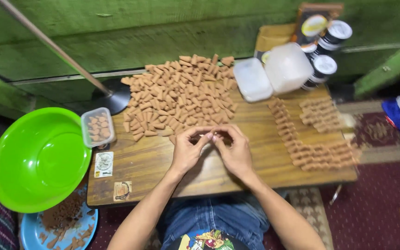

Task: Sorting and arranging incense cones into rows and packaging them into small plastic containers.

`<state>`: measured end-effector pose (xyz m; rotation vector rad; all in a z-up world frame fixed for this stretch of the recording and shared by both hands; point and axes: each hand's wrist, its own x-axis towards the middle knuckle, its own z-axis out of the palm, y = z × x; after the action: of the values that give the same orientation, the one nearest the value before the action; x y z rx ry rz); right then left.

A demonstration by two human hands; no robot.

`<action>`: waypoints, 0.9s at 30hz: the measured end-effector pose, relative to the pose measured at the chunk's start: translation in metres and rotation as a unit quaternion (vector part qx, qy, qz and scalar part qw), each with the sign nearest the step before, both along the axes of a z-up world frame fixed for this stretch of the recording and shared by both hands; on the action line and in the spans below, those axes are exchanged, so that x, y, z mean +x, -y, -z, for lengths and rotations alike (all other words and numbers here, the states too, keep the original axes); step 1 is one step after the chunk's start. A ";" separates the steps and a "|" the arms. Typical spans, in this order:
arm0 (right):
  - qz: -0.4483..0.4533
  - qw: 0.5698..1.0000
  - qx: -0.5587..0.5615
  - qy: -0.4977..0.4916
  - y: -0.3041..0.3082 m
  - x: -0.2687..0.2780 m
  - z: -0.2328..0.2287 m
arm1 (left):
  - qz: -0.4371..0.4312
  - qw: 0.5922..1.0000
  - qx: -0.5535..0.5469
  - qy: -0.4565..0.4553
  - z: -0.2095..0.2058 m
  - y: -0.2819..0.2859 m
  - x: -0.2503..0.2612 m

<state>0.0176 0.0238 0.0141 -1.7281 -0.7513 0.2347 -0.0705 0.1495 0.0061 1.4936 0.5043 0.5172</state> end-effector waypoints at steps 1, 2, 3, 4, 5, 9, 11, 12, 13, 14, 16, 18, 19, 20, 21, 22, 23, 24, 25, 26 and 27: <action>0.011 1.000 -0.002 -0.002 0.010 -0.004 0.000 | 0.011 1.000 -0.002 -0.002 0.001 0.006 -0.001; 0.022 1.000 -0.010 0.006 0.021 -0.007 0.001 | 0.020 0.999 0.038 0.004 0.004 0.013 -0.002; 0.034 0.999 -0.018 0.015 0.032 -0.011 0.003 | 0.030 0.997 0.077 0.010 0.007 0.019 -0.003; 0.043 0.999 -0.022 0.012 0.043 -0.014 0.005 | 0.039 0.997 0.073 0.009 0.011 0.028 -0.003; 0.056 0.998 -0.019 0.022 0.053 -0.017 0.008 | 0.048 0.996 0.071 0.004 0.015 0.036 -0.002; 0.113 0.989 -0.024 0.094 0.089 -0.025 0.012 | 0.088 0.994 0.064 -0.015 0.030 0.070 0.003; 0.146 0.980 -0.042 0.129 0.110 -0.025 0.021 | 0.110 0.991 0.078 -0.016 0.026 0.088 0.010; 0.172 0.970 -0.061 0.163 0.119 -0.026 0.025 | 0.125 0.988 0.091 -0.018 0.024 0.096 0.013; 0.178 0.968 -0.063 0.163 0.128 -0.027 0.025 | 0.131 0.987 0.090 -0.017 0.023 0.104 0.016; 0.198 0.961 -0.074 0.177 0.137 -0.028 0.025 | 0.146 0.983 0.109 -0.018 0.021 0.112 0.019; 0.225 0.952 -0.086 0.191 0.153 -0.029 0.025 | 0.168 0.977 0.127 -0.019 0.021 0.128 0.025; 0.269 0.938 -0.111 0.190 0.165 -0.028 0.025 | 0.196 0.968 0.159 0.007 0.023 0.142 0.032; 0.276 0.936 -0.113 0.189 0.170 -0.026 0.026 | 0.202 0.966 0.158 0.007 0.024 0.147 0.036; 0.292 0.932 -0.112 0.184 0.173 -0.025 0.027 | 0.220 0.958 0.182 0.006 0.026 0.151 0.039; 0.308 0.928 -0.111 0.179 0.177 -0.024 0.028 | 0.238 0.949 0.205 0.006 0.027 0.155 0.043; 0.313 0.926 -0.112 0.178 0.180 -0.023 0.029 | 0.243 0.948 0.205 0.006 0.026 0.158 0.045; 0.322 0.924 -0.109 0.177 0.183 -0.020 0.030 | 0.250 0.944 0.215 0.007 0.025 0.161 0.047; 0.329 0.921 -0.106 0.177 0.185 -0.019 0.032 | 0.257 0.940 0.225 0.008 0.025 0.164 0.049; 0.333 0.920 -0.108 0.176 0.187 -0.016 0.035 | 0.261 0.939 0.224 0.008 0.022 0.167 0.051; 0.339 0.918 -0.103 0.177 0.189 -0.014 0.038 | 0.259 0.939 0.226 0.006 0.020 0.170 0.052; 0.345 0.916 -0.099 0.178 0.191 -0.013 0.042 | 0.256 0.939 0.229 0.005 0.018 0.173 0.054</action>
<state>0.0050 -0.1670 -0.0278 -2.1502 -0.3322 -0.5192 -0.0167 -0.0237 -0.0123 1.9826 -0.0363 0.2324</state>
